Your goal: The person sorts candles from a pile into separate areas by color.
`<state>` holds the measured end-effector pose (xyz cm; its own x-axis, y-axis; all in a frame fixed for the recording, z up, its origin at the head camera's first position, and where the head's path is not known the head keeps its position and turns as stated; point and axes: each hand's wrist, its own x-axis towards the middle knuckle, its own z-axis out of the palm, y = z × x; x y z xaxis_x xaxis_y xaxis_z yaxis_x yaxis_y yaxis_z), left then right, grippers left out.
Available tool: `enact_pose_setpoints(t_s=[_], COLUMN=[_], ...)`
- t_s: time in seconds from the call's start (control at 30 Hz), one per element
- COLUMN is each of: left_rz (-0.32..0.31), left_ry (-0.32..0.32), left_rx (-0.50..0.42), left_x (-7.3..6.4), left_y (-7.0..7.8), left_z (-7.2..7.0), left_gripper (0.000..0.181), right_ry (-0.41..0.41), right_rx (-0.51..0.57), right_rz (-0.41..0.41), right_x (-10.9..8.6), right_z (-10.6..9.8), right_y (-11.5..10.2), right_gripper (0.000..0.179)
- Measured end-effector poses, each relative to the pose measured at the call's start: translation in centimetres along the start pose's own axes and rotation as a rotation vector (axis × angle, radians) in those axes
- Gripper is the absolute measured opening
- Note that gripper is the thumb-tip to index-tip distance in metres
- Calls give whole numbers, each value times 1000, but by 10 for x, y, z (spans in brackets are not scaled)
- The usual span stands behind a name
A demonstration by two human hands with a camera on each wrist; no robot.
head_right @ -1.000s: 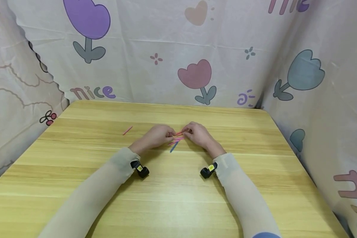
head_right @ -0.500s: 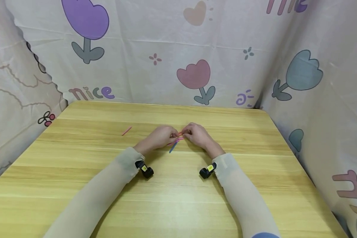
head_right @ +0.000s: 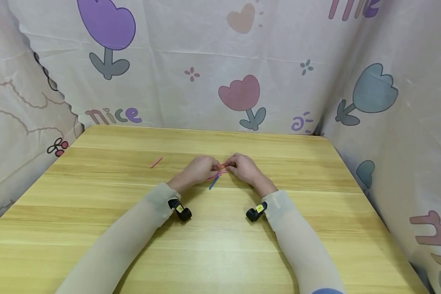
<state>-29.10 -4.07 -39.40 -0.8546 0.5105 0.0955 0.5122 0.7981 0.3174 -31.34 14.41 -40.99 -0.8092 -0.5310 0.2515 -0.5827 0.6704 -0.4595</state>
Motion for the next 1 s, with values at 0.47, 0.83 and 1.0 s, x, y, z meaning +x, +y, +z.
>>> enact_pose_setpoints(t_s=[0.47, 0.83, 1.0], left_rz=[8, 70, 97], left_ry=[-26, -45, -63], left_rx=[52, 175, 216], left_x=[-3, -8, -10], left_y=[2, 9, 10], left_z=[4, -4, -6], left_gripper=[14, 15, 22], right_ry=[-6, 5, -1], right_rx=[-12, -14, -13], right_rz=[8, -3, -4], right_x=[-2, -2, -2], right_z=[1, -1, -1], right_y=[-1, -2, -3], right_gripper=[12, 11, 11])
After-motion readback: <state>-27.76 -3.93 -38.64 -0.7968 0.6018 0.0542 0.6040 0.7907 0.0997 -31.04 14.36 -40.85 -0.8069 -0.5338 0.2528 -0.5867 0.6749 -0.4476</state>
